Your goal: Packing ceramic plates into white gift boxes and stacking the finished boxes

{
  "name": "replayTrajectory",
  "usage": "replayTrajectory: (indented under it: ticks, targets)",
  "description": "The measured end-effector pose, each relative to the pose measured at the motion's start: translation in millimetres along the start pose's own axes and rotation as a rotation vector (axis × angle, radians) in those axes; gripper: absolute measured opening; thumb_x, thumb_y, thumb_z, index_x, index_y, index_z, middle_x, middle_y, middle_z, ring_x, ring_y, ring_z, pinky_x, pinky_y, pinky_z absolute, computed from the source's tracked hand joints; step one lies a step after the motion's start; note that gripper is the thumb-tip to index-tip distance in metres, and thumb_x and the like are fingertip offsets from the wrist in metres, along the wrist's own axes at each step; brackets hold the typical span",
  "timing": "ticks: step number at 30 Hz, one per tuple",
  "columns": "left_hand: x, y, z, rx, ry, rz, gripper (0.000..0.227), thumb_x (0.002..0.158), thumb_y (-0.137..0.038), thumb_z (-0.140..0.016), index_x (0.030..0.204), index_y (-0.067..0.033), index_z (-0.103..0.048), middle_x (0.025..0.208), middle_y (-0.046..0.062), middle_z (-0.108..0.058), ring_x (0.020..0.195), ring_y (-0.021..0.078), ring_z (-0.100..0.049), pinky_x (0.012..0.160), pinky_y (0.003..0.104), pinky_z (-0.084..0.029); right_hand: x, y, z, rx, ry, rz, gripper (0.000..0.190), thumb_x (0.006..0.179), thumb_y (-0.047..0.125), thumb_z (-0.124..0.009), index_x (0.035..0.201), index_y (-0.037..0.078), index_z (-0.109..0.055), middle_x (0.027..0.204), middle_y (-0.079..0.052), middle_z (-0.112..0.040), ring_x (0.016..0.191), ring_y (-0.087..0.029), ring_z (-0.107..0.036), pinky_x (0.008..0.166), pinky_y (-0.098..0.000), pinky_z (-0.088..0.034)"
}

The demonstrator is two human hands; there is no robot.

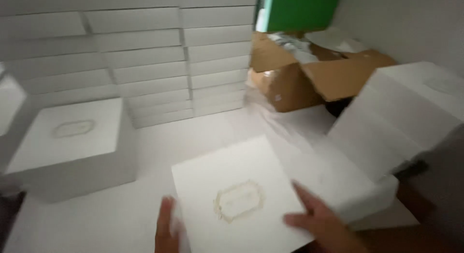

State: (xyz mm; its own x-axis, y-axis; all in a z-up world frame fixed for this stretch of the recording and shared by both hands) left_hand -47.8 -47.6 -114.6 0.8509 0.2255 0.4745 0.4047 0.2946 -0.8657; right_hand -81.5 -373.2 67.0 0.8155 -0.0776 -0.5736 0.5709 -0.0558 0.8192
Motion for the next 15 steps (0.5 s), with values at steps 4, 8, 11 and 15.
replayTrajectory:
  ticks: [4,8,11,15]
  targets:
    - [69,-82,-48,-0.567,0.109,0.751,0.085,0.085,-0.021,-0.057,0.163,-0.0278,-0.024,0.171,-0.007,-0.026,0.148,0.0195,-0.042,0.117,0.042,-0.036,-15,55,65,-0.107,-0.269,0.191,0.094,0.067,-0.001,-0.077,0.155,0.022,-0.054,0.132,-0.014,-0.072,0.103,-0.033,-0.067,0.087,-0.0435,-0.050]
    - [119,-302,-84,-0.496,0.531,0.803,0.061,0.092,-0.024,-0.049,0.153,-0.0267,-0.058,0.140,-0.006,-0.073,0.121,0.0145,-0.066,0.103,0.039,-0.052,-57,150,118,-0.548,-0.533,0.294,0.090,0.073,0.018,-0.073,0.159,0.036,-0.050,0.134,0.000,-0.071,0.115,-0.022,-0.064,0.106,-0.0348,-0.042]
    - [144,-334,-145,-0.618,0.616,0.626,0.026,0.097,-0.022,-0.060,0.122,-0.0122,-0.062,0.086,0.004,-0.046,0.074,0.0171,-0.047,0.072,0.036,-0.055,-71,199,162,-0.221,-0.609,0.327,0.085,0.087,0.013,-0.058,0.165,0.022,-0.027,0.152,-0.009,-0.054,0.124,-0.030,-0.056,0.106,-0.0435,-0.042]
    - [162,-366,-242,-0.782,0.765,0.551,0.052,0.091,-0.026,-0.058,0.140,-0.0097,-0.055,0.124,0.010,-0.069,0.098,0.0221,-0.066,0.081,0.042,-0.061,-71,257,244,-0.505,-0.553,0.503,0.050,0.095,-0.005,-0.055,0.146,-0.004,-0.054,0.123,-0.030,-0.065,0.101,-0.048,-0.061,0.094,-0.0567,-0.047]
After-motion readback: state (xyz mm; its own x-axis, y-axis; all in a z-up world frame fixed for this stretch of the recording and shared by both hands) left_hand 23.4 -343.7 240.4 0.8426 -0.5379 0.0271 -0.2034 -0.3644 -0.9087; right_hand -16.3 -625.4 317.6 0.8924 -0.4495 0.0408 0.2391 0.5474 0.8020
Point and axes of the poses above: each hand's wrist, its own x-axis towards the middle knuckle, its own z-axis out of the back of the hand, y = z × x, the point moved 2 cm from there along x, towards the middle knuckle
